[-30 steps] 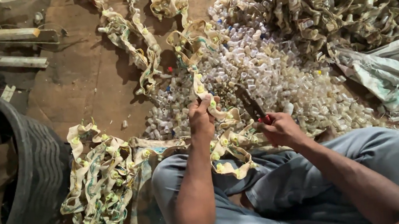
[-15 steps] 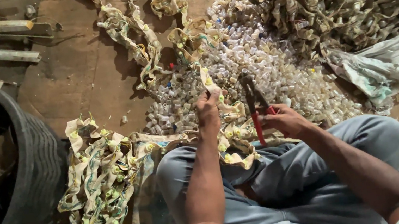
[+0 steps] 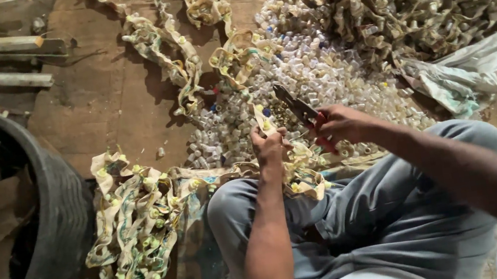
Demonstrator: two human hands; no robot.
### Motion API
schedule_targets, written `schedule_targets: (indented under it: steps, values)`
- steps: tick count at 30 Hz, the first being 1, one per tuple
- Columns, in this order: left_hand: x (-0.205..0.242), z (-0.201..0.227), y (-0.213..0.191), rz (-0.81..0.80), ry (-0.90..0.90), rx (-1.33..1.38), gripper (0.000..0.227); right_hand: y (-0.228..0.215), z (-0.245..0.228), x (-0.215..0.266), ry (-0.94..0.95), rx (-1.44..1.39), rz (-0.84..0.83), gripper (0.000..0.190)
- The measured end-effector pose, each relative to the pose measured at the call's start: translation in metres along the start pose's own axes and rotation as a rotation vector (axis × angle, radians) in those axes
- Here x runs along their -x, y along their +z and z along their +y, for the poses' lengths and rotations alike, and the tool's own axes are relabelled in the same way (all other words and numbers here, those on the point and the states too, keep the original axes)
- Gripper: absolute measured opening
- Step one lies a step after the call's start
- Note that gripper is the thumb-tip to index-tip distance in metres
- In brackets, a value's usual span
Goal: The person sits cross-legged on the floor and uses red-handled pliers to cut small plastic caps off a long, woven plastic strip. The person repeatedly pulls the strip taut, positions the pliers, and snips off the caps, which fall onto a large pile on the floor.
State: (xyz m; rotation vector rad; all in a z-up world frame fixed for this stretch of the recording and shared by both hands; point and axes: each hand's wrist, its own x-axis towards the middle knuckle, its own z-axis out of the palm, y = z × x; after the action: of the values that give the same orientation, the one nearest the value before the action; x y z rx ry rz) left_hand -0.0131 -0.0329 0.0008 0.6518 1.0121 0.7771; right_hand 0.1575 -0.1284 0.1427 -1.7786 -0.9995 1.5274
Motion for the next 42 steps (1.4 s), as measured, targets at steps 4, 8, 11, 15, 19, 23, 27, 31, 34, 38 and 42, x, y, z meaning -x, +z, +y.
schedule_targets:
  steps: [4,8,11,15,19,23,27,31,34,38,42]
  values:
    - [-0.027,-0.012,-0.012,-0.228,0.186,0.114,0.028,0.002,-0.029,-0.017,0.120,0.409,0.049,0.012]
    - [-0.042,-0.014,-0.015,-0.134,0.151,0.113,0.018,0.010,-0.022,-0.037,0.127,0.596,0.130,0.027]
    - [-0.023,-0.013,-0.013,-0.059,0.198,0.133,0.014,0.004,0.008,-0.033,-0.054,0.673,0.187,0.032]
    - [0.005,0.013,-0.004,0.024,0.492,-0.250,0.022,-0.010,0.033,-0.007,-0.173,0.604,0.211,0.038]
    - [0.032,0.041,0.027,0.183,1.029,-0.709,0.038,-0.021,0.025,0.026,-0.123,0.955,0.274,0.049]
    - [0.060,0.072,0.055,0.102,0.699,-0.626,0.060,-0.025,0.000,0.057,-0.150,0.953,0.285,0.053]
    - [0.061,0.107,0.070,-0.085,0.626,-0.598,0.033,-0.027,-0.008,0.075,-0.278,0.919,0.375,0.052]
    - [0.059,0.115,0.058,-0.137,0.410,-0.591,0.033,-0.027,0.005,0.070,-0.255,0.951,0.402,0.053]
    - [0.056,0.113,0.047,-0.206,0.370,-0.654,0.034,-0.028,0.014,0.058,-0.276,0.977,0.408,0.057]
    - [0.033,0.093,0.032,-0.205,0.322,-0.704,0.036,-0.025,0.032,0.038,-0.285,0.975,0.391,0.060]
    - [0.008,0.075,0.023,-0.277,0.606,-0.679,0.035,-0.021,0.040,0.022,-0.268,0.994,0.383,0.059]
